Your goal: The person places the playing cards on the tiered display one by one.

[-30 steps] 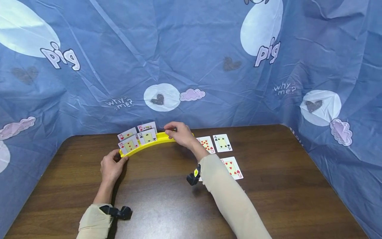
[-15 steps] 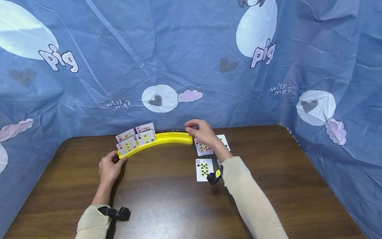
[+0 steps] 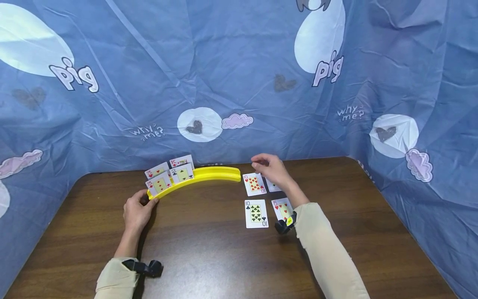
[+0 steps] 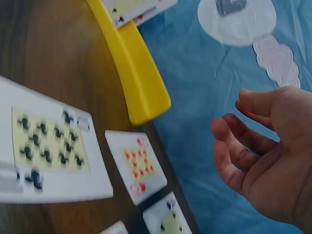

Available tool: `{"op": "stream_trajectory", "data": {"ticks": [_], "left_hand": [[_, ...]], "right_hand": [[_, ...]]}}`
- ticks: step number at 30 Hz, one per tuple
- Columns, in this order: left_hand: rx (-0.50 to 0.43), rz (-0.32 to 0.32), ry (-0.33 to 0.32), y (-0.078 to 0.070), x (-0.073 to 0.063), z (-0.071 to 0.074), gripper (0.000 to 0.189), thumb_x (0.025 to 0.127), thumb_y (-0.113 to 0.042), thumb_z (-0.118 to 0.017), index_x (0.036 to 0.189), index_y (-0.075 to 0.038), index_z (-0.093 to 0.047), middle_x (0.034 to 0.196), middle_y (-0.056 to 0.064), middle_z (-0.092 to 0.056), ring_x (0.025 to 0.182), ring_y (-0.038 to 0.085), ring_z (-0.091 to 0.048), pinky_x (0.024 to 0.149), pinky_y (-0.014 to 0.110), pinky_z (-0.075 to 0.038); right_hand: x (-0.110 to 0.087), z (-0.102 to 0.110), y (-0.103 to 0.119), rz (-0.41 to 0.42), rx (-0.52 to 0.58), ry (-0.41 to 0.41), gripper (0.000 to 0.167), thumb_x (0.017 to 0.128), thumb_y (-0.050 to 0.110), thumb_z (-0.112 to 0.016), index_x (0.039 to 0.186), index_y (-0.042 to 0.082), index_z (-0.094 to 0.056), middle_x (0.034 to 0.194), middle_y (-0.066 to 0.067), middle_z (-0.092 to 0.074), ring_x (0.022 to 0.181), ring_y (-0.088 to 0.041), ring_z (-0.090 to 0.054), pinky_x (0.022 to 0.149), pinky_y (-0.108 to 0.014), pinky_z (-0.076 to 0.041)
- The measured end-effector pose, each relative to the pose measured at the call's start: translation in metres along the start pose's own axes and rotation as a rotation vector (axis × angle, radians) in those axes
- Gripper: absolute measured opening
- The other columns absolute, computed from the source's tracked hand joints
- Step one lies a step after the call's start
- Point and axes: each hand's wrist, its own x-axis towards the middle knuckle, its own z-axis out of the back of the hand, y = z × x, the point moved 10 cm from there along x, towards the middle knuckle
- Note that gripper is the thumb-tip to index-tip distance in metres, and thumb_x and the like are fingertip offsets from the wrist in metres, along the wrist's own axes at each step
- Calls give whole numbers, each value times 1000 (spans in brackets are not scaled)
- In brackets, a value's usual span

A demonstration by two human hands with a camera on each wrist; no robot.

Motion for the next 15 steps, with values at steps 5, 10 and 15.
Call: {"op": "stream_trajectory", "data": {"ticks": [5, 10, 15], "left_hand": [[-4, -5, -3, -2, 0, 0, 35, 86, -14, -73, 118, -1, -68, 103, 22, -69, 98, 35, -57, 79, 47, -37], [-3, 4, 0, 0, 0, -1, 36, 87, -14, -72, 120, -1, -67, 105, 22, -68, 99, 35, -56, 80, 48, -37], [1, 11, -2, 1, -1, -2, 36, 87, -14, -72, 120, -2, -67, 105, 22, -68, 100, 35, -56, 80, 49, -38]], "right_hand": [[-6, 18, -22, -36, -13, -27, 35, 99, 14, -59, 129, -6, -59, 119, -31, -63, 89, -22, -67, 76, -36, -57], [-9, 32, -43, -46, -40, -54, 35, 98, 11, -60, 127, -9, -59, 113, -29, -65, 83, -12, -62, 73, -31, -55], [-9, 44, -61, -51, -125, -100, 32, 96, 10, -63, 122, -8, -63, 112, -26, -67, 87, -11, -59, 75, -22, -48]]}}
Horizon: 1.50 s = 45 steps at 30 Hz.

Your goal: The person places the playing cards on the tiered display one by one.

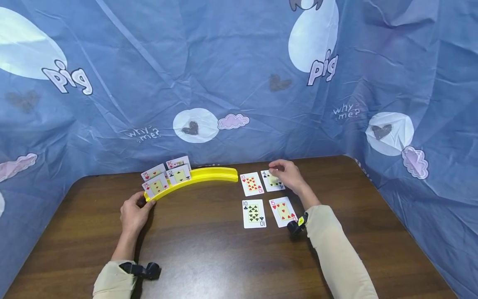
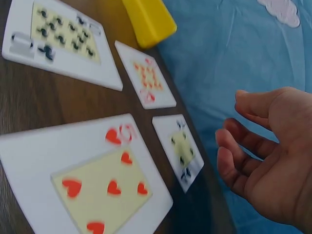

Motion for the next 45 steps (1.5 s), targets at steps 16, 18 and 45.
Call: {"op": "stream_trajectory", "data": {"ticks": [16, 18, 45], "left_hand": [[2, 8, 0, 1, -1, 0, 35, 86, -14, -73, 118, -2, -67, 103, 22, -68, 99, 35, -57, 79, 48, -38], [2, 8, -1, 1, -1, 0, 34, 86, -14, -73, 118, -2, -68, 103, 22, -68, 99, 36, -57, 79, 49, -38], [8, 0, 2, 2, 0, -1, 35, 86, -14, -72, 118, -2, -67, 104, 23, -68, 99, 37, -57, 79, 51, -38]], "right_hand": [[-6, -6, -42, -137, -169, 129, 76, 87, 27, -76, 147, -3, -41, 151, -27, -40, 116, -35, -51, 95, -42, -45], [-6, -10, -42, -124, -170, 154, 84, 84, 29, -79, 149, -4, -37, 154, -29, -35, 126, -40, -47, 103, -50, -43], [2, -23, -31, -47, -366, 200, 93, 74, 27, -84, 149, -2, -37, 155, -30, -34, 145, -48, -32, 119, -57, -27]]}}
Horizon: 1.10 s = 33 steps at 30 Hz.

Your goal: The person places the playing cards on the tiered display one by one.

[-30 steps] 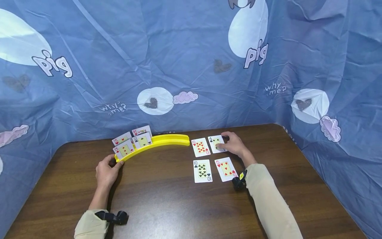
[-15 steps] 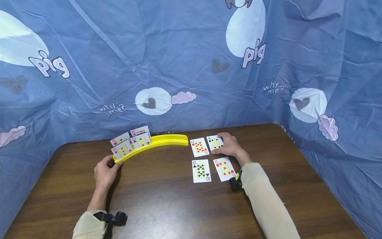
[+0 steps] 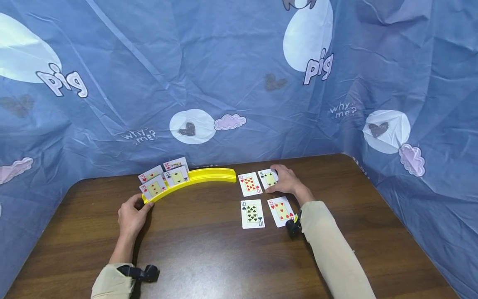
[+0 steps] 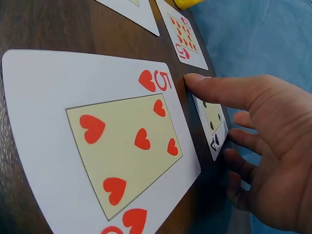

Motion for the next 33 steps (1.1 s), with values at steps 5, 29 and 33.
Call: {"op": "stream_trajectory", "data": {"ticks": [5, 29, 33], "left_hand": [[-3, 2, 3, 0, 0, 0, 35, 86, -15, -73, 119, -3, -67, 104, 23, -68, 100, 37, -58, 79, 51, -38], [-7, 13, 7, 0, 0, 0, 35, 86, -14, -72, 119, -2, -67, 104, 22, -67, 100, 35, -56, 79, 50, -38], [-7, 5, 0, -1, 0, 0, 35, 86, -14, -73, 118, -2, -68, 102, 22, -68, 98, 35, -57, 78, 50, -38]], "right_hand": [[2, 0, 2, 12, 8, 21, 94, 73, 23, -85, 149, -4, -36, 156, -30, -34, 146, -47, -31, 120, -57, -26], [7, 0, 7, 10, 20, 56, 97, 68, 19, -87, 148, -5, -37, 146, -29, -40, 137, -45, -41, 117, -55, -32], [7, -2, 8, -5, 21, 92, 99, 70, 17, -85, 151, -6, -33, 153, -32, -31, 142, -47, -33, 118, -57, -29]]}}
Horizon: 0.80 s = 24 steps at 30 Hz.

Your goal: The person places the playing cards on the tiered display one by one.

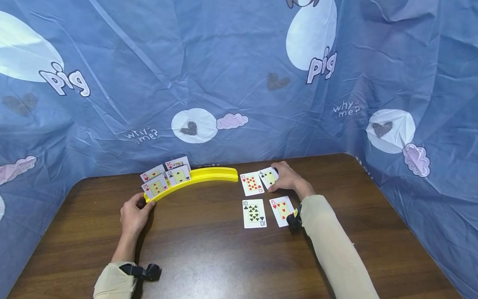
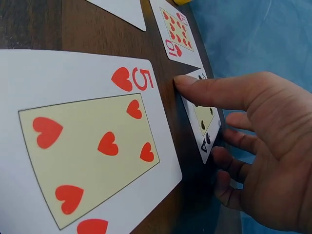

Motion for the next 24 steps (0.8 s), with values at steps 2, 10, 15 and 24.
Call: {"op": "stream_trajectory", "data": {"ticks": [2, 10, 15, 24], "left_hand": [[-1, -3, 0, 0, 0, 0, 35, 85, -14, -73, 118, -2, -68, 101, 23, -68, 97, 36, -57, 77, 50, -38], [0, 2, 1, 1, -1, -1, 35, 86, -14, -72, 119, -2, -67, 105, 23, -68, 100, 37, -58, 80, 51, -39], [-5, 6, 5, 0, -2, -2, 35, 87, -13, -72, 119, -1, -67, 106, 24, -69, 101, 37, -59, 81, 50, -39], [-4, -5, -3, 0, -1, -1, 35, 86, -14, -73, 118, -1, -67, 104, 23, -68, 99, 37, -59, 79, 50, -39]], "right_hand": [[0, 0, 0, 2, -14, 15, 100, 70, 16, -84, 152, -7, -30, 156, -32, -27, 146, -48, -28, 120, -58, -26], [-3, -4, 1, 9, -45, 54, 90, 75, 16, -79, 151, -5, -36, 161, -26, -28, 150, -45, -26, 122, -56, -22], [-6, -6, 0, 13, -185, 59, 86, 83, 31, -77, 151, -2, -37, 162, -24, -29, 149, -45, -28, 120, -57, -26], [-11, -1, 1, 2, -283, -10, 88, 79, 44, -81, 146, -1, -46, 157, -23, -38, 145, -43, -37, 116, -56, -33]]}}
